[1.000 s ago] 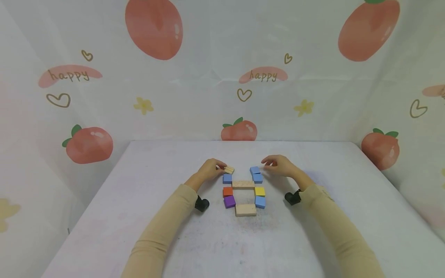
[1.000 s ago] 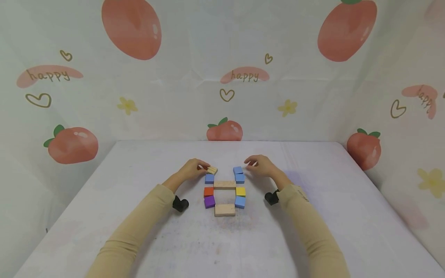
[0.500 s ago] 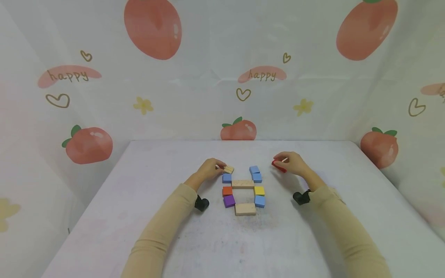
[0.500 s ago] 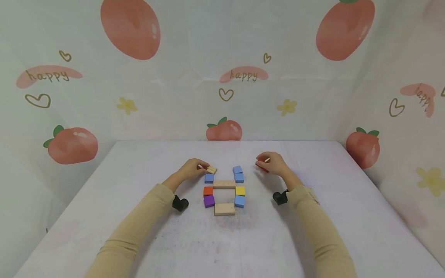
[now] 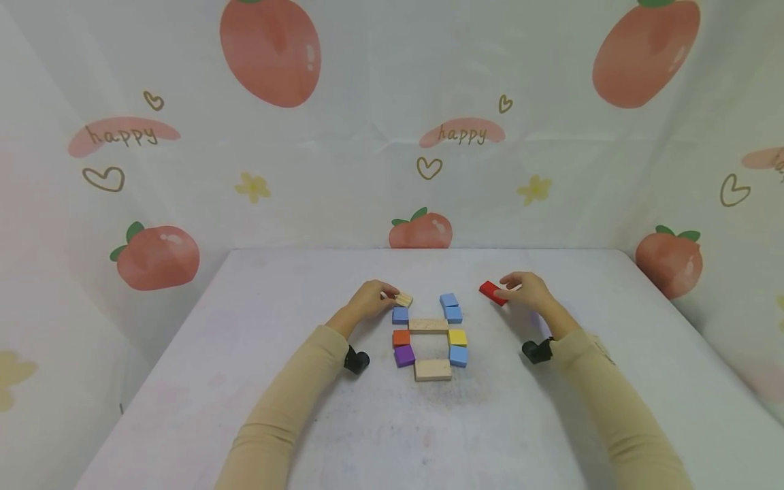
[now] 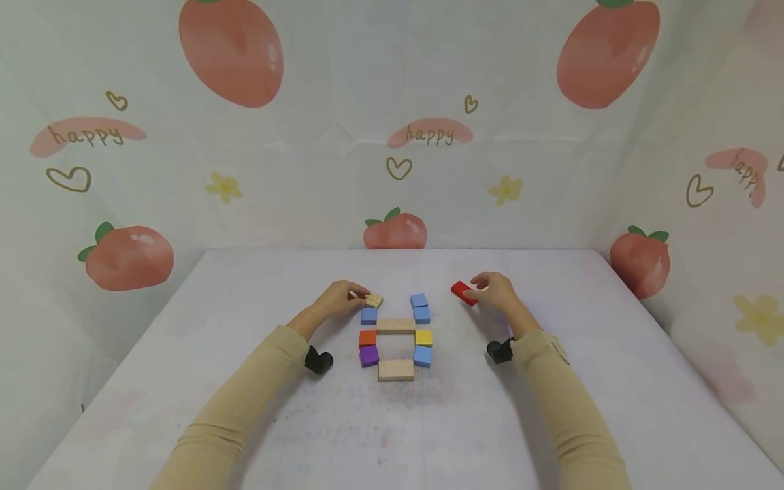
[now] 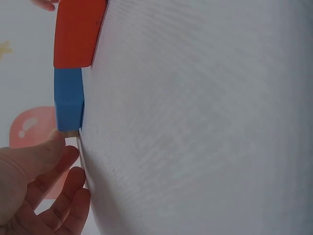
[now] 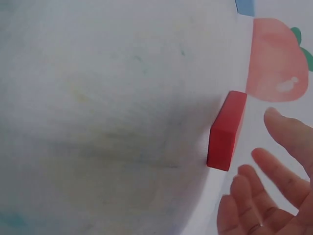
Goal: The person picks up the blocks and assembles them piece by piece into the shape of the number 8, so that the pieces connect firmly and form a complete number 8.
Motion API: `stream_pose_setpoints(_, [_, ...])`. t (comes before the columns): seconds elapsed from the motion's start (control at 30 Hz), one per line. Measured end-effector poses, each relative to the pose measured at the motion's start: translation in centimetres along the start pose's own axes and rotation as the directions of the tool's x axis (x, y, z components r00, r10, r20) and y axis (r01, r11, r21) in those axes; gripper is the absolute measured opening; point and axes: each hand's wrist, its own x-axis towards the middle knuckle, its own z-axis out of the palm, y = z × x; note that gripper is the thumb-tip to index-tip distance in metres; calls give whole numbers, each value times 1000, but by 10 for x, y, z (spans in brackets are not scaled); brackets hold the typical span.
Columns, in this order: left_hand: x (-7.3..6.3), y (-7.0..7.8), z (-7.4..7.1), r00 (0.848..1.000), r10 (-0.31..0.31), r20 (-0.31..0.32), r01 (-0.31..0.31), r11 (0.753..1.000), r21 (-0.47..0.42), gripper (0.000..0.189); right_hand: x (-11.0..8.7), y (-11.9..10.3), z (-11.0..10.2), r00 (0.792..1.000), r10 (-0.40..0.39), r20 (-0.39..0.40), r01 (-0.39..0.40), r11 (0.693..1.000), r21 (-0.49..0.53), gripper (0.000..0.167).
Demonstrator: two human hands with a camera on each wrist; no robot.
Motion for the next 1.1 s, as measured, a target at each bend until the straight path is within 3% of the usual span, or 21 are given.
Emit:
stream_pose_setpoints(0.37, [1, -2, 1, 1000, 17, -1, -17, 1000, 3, 27, 4, 7, 7, 994, 89, 58, -88, 996, -9, 51])
stream_pose_setpoints(0.8, [0, -3, 0, 999, 38, -6, -38, 999, -9, 27, 4, -2, 11, 989, 138, 43, -137, 990, -26, 47])
stream_pose_setpoints(1.1, [-1, -1, 0, 1000, 19, -4, -19, 1000, -11, 26, 5, -3, 11, 997, 76, 12, -75, 996, -42, 39])
